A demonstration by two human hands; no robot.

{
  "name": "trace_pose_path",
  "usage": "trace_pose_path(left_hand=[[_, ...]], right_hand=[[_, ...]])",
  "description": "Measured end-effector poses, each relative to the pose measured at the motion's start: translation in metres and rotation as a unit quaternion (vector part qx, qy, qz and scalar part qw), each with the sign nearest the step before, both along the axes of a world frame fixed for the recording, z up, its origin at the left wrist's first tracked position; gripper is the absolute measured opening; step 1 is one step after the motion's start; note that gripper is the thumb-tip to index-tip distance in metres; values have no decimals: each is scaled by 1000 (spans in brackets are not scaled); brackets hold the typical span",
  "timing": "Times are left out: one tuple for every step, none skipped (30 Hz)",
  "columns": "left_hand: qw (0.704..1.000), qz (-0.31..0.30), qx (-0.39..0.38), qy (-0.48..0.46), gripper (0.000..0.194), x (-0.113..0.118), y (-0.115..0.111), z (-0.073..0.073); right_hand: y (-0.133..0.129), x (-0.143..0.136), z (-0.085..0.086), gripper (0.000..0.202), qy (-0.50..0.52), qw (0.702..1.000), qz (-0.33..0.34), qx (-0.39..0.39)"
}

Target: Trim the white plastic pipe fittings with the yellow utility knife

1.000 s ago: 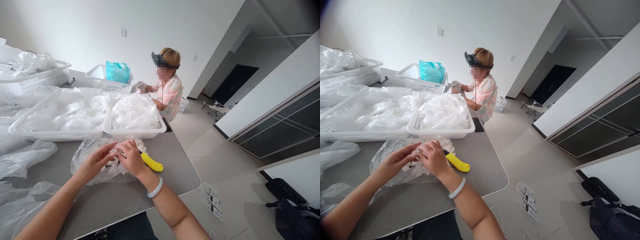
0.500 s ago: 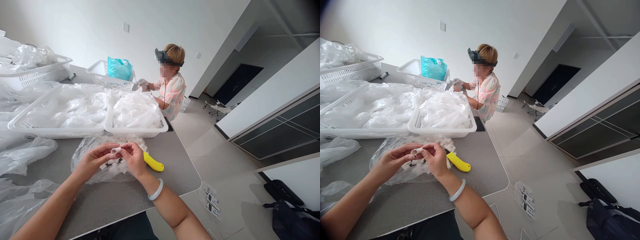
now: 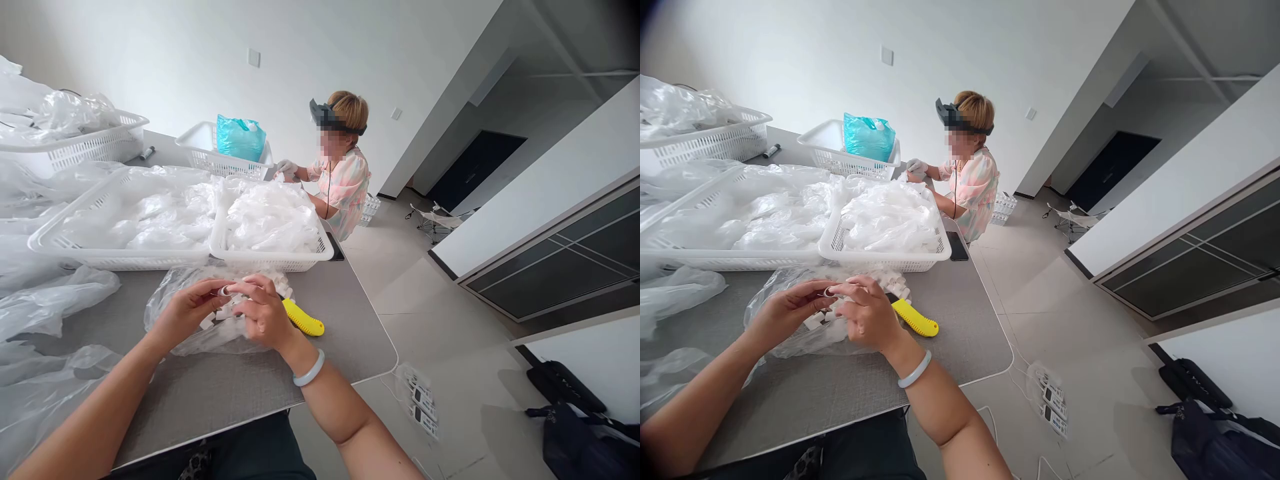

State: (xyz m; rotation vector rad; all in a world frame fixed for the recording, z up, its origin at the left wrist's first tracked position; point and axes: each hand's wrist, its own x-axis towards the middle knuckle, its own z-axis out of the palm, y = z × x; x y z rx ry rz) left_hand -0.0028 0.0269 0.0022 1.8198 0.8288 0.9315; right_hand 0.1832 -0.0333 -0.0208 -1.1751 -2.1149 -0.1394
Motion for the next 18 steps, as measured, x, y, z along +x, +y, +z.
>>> trace_pose_path(left_hand=[[1000, -6, 17, 4, 52, 0, 1, -1], [999, -9, 37, 12, 50, -1, 2, -3], [998, -8, 61, 21, 47, -1, 3, -5], [996, -3, 87, 33, 44, -2, 3, -7], [992, 3, 116, 44, 41, -2, 3, -8], [988, 10, 146, 54, 39, -2, 3, -10], [983, 18, 173, 61, 37, -2, 2, -11], [978, 25, 198, 65, 35, -2, 2, -11], [973, 30, 221, 67, 34, -2, 1, -11], [968, 35, 241, 68, 33, -3, 0, -11], [962, 38, 260, 69, 31, -3, 0, -10], [957, 40, 278, 72, 30, -5, 1, -9], [952, 40, 294, 76, 29, -6, 2, -9], [947, 38, 308, 82, 28, -7, 3, -9], [943, 36, 319, 91, 28, -8, 5, -10], [940, 32, 325, 101, 28, -9, 6, -11], [938, 32, 328, 110, 29, -9, 7, -14], [937, 33, 327, 116, 30, -10, 8, -17]], right_hand=[[0, -2, -1, 30, -27, 1000, 4, 0], [0, -5, -2, 27, -48, 999, 6, -4], [0, -7, -3, 25, -62, 998, 3, -11], [0, -9, -3, 24, -71, 997, -2, -21], [0, -11, -2, 23, -75, 997, -7, -32], [0, -12, -2, 24, -72, 996, -11, -44], [0, -14, -1, 25, -63, 996, -12, -56], [0, -15, 0, 26, -50, 996, -8, -68], [-1, -17, 2, 27, -34, 996, -2, -81], [-1, -18, 3, 28, -15, 995, 6, -95], [-1, -20, 4, 30, 5, 994, 14, -109], [-1, -22, 5, 32, 26, 992, 22, -124], [-1, -24, 5, 34, 46, 989, 27, -139], [-2, -26, 6, 35, 67, 985, 29, -153], [-2, -28, 7, 36, 87, 982, 30, -167], [-2, -30, 8, 35, 107, 978, 32, -177], [-2, -33, 10, 34, 128, 974, 36, -186], [-3, -35, 11, 32, 150, 969, 43, -192]])
